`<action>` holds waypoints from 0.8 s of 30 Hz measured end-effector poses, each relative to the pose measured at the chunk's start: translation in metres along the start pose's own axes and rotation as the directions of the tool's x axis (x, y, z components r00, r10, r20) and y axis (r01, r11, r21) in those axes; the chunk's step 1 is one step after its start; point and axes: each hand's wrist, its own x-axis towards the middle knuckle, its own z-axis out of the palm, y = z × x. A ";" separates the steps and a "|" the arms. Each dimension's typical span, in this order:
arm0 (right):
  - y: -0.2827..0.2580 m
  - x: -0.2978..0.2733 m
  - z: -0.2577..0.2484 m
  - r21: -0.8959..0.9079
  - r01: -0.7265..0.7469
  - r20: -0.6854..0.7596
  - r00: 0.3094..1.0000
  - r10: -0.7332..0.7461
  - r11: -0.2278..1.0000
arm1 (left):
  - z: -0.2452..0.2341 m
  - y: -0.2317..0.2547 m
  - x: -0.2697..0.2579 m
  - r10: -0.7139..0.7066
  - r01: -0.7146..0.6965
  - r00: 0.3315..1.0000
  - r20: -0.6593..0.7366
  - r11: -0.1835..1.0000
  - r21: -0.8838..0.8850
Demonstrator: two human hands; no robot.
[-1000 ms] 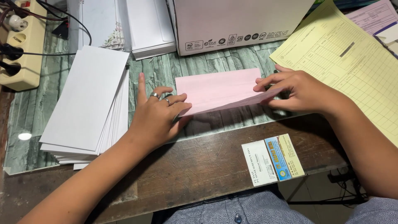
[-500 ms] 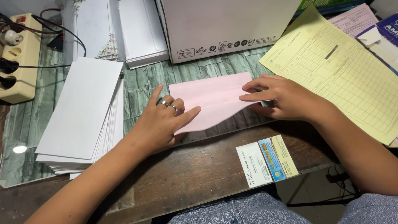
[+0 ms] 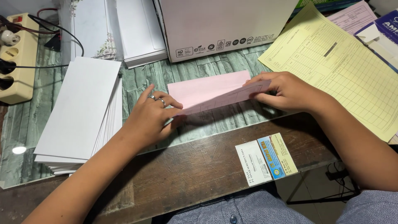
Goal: Folding a pink document and inserting it into a white envelope
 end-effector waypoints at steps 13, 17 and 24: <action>-0.026 0.007 0.008 0.268 -0.178 -0.212 0.948 0.238 0.947 | 0.001 0.003 0.002 -0.243 0.227 0.968 -0.061 0.953 -0.200; -0.026 0.006 0.011 0.261 -0.202 -0.218 0.940 0.262 0.944 | -0.016 0.021 0.005 -0.215 0.174 0.969 -0.122 0.944 -0.282; -0.025 0.008 0.012 0.158 -0.217 -0.232 0.940 0.250 0.963 | 0.003 0.013 0.001 -0.043 0.110 0.965 -0.257 0.961 0.255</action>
